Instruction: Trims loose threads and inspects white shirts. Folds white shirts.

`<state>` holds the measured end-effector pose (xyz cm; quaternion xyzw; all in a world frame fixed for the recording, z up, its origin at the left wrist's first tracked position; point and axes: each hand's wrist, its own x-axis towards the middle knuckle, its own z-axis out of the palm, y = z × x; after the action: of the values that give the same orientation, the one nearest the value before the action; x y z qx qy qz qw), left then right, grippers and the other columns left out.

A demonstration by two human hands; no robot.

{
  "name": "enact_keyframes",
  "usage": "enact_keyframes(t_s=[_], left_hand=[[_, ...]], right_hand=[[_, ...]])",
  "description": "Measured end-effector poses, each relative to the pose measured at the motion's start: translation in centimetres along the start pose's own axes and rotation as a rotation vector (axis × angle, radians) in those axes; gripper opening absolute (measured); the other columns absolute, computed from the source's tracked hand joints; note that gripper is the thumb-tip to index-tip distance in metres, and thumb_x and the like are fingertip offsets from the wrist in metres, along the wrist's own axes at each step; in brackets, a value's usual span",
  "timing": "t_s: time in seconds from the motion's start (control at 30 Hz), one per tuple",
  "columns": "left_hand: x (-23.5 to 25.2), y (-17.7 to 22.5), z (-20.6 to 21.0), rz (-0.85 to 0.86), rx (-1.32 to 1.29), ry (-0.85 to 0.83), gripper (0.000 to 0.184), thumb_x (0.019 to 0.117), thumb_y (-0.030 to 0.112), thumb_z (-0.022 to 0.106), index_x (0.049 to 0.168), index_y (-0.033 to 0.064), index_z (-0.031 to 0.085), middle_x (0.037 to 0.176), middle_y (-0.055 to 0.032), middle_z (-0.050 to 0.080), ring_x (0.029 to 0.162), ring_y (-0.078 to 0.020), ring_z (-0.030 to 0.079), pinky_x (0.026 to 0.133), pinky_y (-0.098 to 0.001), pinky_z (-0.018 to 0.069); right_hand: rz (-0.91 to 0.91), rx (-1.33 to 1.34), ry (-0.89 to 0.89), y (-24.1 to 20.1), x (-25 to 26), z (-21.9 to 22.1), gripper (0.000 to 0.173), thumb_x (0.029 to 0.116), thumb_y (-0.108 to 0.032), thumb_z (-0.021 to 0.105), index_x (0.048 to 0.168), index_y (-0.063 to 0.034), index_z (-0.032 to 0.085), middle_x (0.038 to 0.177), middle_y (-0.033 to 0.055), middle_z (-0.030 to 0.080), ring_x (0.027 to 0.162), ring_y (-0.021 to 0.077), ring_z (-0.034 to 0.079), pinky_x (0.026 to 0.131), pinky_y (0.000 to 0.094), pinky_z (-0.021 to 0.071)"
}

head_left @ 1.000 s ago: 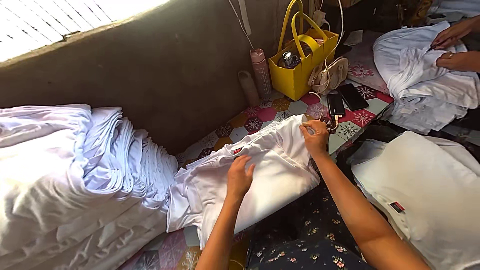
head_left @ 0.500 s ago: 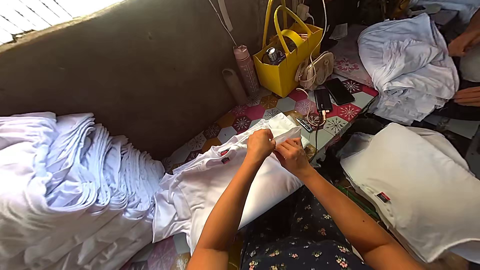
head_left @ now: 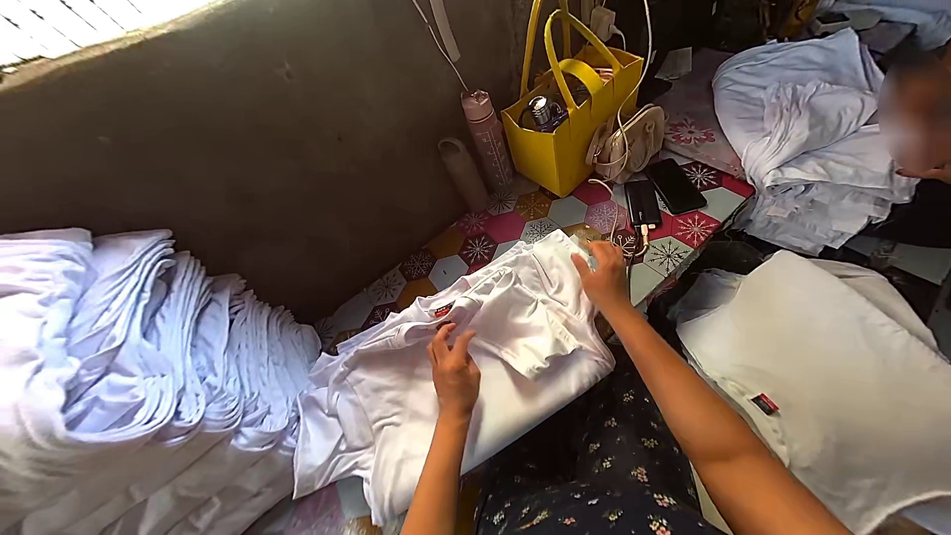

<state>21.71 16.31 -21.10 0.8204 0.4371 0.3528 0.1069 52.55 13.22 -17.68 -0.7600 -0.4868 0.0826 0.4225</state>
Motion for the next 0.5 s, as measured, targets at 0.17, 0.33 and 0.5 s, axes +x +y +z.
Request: enact_keyframes(t_s=[0.17,0.33,0.5], left_hand=[[-3.4,3.1,1.4,0.257,-0.069,-0.321,0.035,0.0974,0.023,0.06,0.127,0.0082,0.072,0.137,-0.0177,0.065,0.131,-0.0419,0.057,0.111,-0.0597,0.0411],[-0.6,6.3,0.2,0.011,-0.255,-0.334,0.03,0.1021,0.016,0.058,0.116,-0.0082,0.07,0.118,-0.0223,0.071,0.106,-0.0326,0.071,0.093,-0.0466,0.0577],[8.8,9.4,-2.0,-0.313,-0.357,-0.39,0.053,0.0991,0.033,0.067,0.138,-0.0012,0.055,0.125,-0.0198,0.067,0.095,-0.0268,0.072,0.085,-0.0455,0.0593]], right_hand=[[0.233,0.055,-0.095,1.1,4.4,2.4,0.031,0.1001,-0.024,0.067,0.115,0.0022,0.072,0.117,0.0263,0.067,0.119,0.0461,0.058,0.104,0.0672,0.0364],[-0.255,0.094,0.116,-1.9,1.1,1.2,0.017,0.0939,-0.008,0.07,0.102,0.0062,0.074,0.108,0.0232,0.073,0.106,0.039,0.069,0.096,0.0572,0.0528],[-0.732,0.0,0.143,-4.8,-3.6,2.8,0.012,0.0904,-0.01,0.068,0.089,-0.0029,0.077,0.093,0.0127,0.077,0.088,0.0287,0.073,0.08,0.0493,0.0552]])
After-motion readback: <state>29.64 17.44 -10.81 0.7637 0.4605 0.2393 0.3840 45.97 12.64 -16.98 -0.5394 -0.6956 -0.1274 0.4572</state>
